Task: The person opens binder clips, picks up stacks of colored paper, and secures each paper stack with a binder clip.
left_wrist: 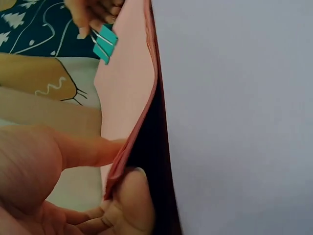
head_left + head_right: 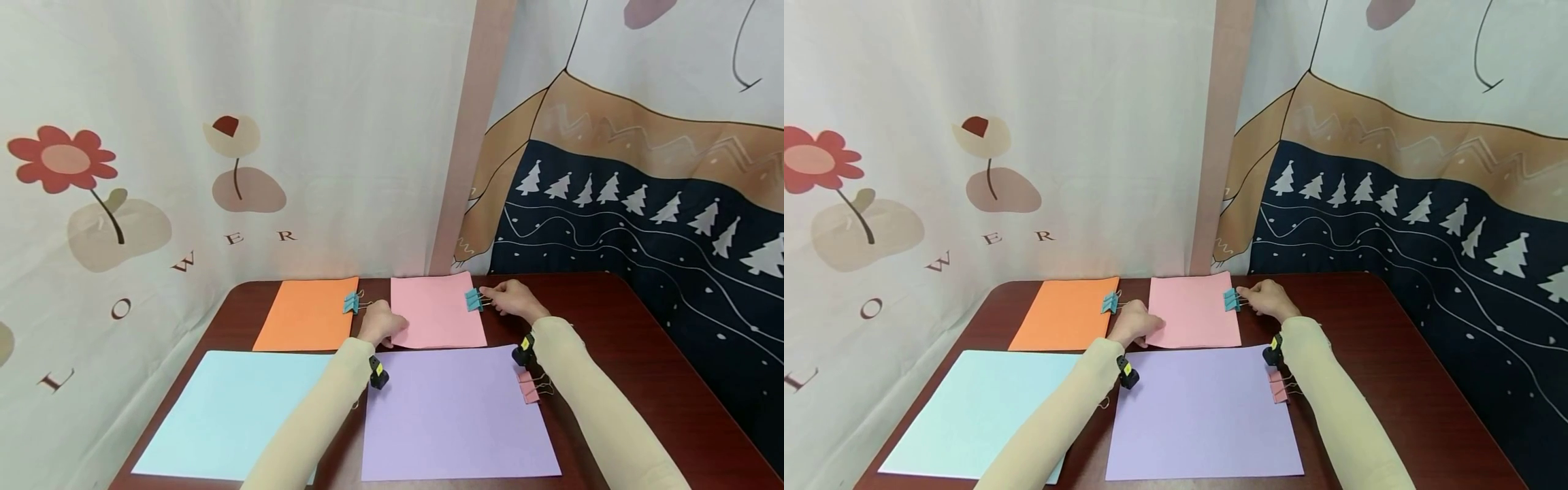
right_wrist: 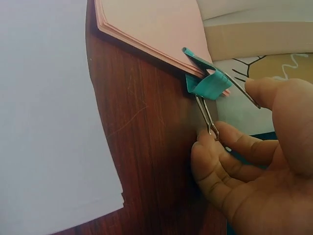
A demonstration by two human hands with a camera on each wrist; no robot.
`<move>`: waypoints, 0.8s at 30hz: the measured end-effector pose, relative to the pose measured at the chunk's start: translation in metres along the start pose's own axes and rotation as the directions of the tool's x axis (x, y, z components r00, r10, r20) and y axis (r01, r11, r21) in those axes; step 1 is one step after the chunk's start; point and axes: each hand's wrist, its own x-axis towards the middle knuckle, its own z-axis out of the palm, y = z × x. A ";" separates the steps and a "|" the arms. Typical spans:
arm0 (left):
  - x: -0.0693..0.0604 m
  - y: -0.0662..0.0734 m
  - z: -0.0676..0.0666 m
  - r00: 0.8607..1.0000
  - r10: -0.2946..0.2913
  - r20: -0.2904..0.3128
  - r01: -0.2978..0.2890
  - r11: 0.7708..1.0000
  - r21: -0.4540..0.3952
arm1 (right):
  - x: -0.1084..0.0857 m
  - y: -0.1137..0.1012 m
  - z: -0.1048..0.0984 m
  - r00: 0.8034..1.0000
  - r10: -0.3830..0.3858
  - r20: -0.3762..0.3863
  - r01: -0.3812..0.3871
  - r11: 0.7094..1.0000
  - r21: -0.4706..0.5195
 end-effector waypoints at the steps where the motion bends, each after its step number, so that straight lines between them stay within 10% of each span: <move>1: 0.000 0.001 0.000 1.000 0.011 -0.010 -0.010 0.999 0.041 | 0.000 0.000 0.000 1.000 0.006 -0.002 -0.006 1.000 -0.007; 10: 0.001 0.003 -0.004 0.999 0.047 -0.024 -0.039 0.960 0.279 | 0.001 0.000 0.002 1.000 0.027 -0.001 -0.027 0.998 -0.051; 24: -0.011 -0.004 -0.035 0.974 0.186 -0.126 -0.168 0.976 0.139 | -0.021 0.005 -0.014 0.998 -0.067 -0.015 0.065 0.994 -0.085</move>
